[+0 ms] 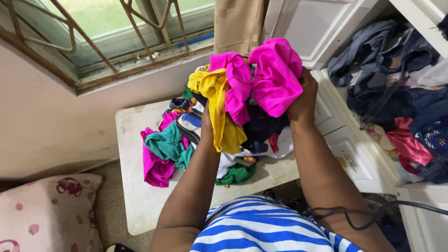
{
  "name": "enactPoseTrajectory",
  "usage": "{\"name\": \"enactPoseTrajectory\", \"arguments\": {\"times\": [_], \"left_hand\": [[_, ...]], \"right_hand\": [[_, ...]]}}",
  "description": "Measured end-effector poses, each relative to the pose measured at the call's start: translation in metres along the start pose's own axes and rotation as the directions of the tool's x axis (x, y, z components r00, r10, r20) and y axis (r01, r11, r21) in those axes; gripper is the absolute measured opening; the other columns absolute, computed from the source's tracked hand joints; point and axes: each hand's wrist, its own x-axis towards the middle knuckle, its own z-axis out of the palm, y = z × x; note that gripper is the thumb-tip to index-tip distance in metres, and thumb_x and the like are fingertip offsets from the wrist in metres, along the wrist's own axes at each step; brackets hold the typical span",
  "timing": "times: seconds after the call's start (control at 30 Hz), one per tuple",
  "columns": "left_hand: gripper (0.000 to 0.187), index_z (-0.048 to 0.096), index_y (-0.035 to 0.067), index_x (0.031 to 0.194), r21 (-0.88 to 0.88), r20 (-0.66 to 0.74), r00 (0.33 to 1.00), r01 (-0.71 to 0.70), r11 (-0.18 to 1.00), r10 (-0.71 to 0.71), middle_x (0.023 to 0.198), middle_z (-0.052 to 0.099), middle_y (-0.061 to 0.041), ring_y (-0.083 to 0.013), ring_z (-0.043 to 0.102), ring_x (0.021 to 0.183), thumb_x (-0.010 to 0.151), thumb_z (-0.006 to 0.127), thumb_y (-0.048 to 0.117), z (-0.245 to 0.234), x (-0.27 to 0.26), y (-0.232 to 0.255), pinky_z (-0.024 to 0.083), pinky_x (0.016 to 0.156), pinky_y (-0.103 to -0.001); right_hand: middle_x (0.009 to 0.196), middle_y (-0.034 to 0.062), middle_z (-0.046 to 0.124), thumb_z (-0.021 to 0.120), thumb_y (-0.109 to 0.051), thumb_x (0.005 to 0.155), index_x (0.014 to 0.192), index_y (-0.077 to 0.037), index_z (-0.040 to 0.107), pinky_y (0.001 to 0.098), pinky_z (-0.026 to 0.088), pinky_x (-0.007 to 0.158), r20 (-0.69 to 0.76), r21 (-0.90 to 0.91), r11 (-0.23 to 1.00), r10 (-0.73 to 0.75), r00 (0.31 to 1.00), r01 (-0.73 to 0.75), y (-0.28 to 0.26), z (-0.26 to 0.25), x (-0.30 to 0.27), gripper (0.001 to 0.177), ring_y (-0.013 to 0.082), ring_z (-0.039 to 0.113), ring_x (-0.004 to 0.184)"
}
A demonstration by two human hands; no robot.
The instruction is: The person organizes various colorful clothes in a white plastic cabinet by hand, picking up items, placing them on a table, and rearranging other garments inside.
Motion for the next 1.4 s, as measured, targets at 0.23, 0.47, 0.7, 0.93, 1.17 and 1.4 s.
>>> {"name": "enactPoseTrajectory", "arguments": {"times": [0.23,0.47,0.7,0.93,1.17,1.4], "left_hand": [[0.050,0.052,-0.002,0.144,-0.030,-0.062,0.997,0.036,0.999,-0.038,0.132,0.067,-0.016,-0.0305,0.067,0.120,0.105,0.053,0.030,0.005,0.018,0.005,0.053,0.106,-0.044],[0.043,0.057,-0.003,0.133,0.473,-0.254,0.927,-0.128,0.872,0.275,0.120,0.070,-0.011,-0.0267,0.069,0.107,0.097,0.067,0.019,-0.043,0.027,0.020,0.055,0.093,-0.041],[0.038,0.061,-0.002,0.130,0.709,-0.221,0.889,-0.136,0.692,0.401,0.120,0.070,-0.008,-0.0196,0.067,0.106,0.098,0.068,0.018,-0.066,0.015,0.021,0.053,0.094,-0.034],[0.038,0.060,-0.003,0.131,0.798,-0.132,0.869,-0.192,0.571,0.477,0.123,0.071,-0.010,-0.0200,0.068,0.110,0.097,0.072,0.011,-0.054,0.015,0.027,0.052,0.099,-0.033],[0.035,0.063,0.000,0.125,0.888,-0.131,0.885,-0.096,0.449,0.447,0.116,0.074,-0.009,-0.0204,0.070,0.105,0.093,0.074,0.010,-0.016,0.005,0.022,0.053,0.095,-0.033],[0.054,0.063,0.003,0.122,0.989,0.008,0.895,-0.071,0.126,0.445,0.117,0.070,-0.015,-0.0330,0.065,0.109,0.073,0.084,0.007,-0.017,-0.010,0.006,0.050,0.099,-0.041]], "right_hand": [[0.111,0.0114,0.072,0.066,-0.012,0.102,0.122,0.003,0.070,0.0323,0.058,0.085,0.048,-0.101,0.995,-0.001,0.999,0.006,0.029,-0.027,0.003,0.026,0.0191,0.069,0.095],[0.107,0.0287,0.070,0.067,-0.018,0.094,0.125,0.002,0.069,0.0504,0.053,0.086,0.041,-0.823,0.565,-0.047,0.998,0.061,0.184,-0.108,-0.044,0.037,0.0429,0.067,0.097],[0.103,0.0278,0.069,0.057,-0.011,0.096,0.111,-0.001,0.067,0.0514,0.051,0.082,0.067,-0.777,0.624,-0.052,0.996,0.085,0.193,-0.092,-0.074,0.020,0.0481,0.065,0.099],[0.098,0.0238,0.068,0.064,0.002,0.089,0.101,-0.001,0.063,0.0493,0.052,0.083,0.193,-0.843,0.472,-0.180,0.964,0.257,0.129,-0.083,-0.071,0.012,0.0463,0.066,0.097],[0.104,0.0156,0.067,0.059,0.003,0.095,0.111,0.001,0.062,0.0362,0.053,0.086,0.071,-0.632,0.762,-0.122,0.990,0.139,0.080,-0.059,-0.066,0.017,0.0246,0.069,0.097],[0.132,0.0210,0.052,0.074,-0.024,0.093,0.136,-0.005,0.052,0.0450,0.048,0.097,0.077,-0.696,0.700,0.299,0.951,-0.164,0.139,-0.049,-0.074,0.052,0.0342,0.057,0.121]]}}
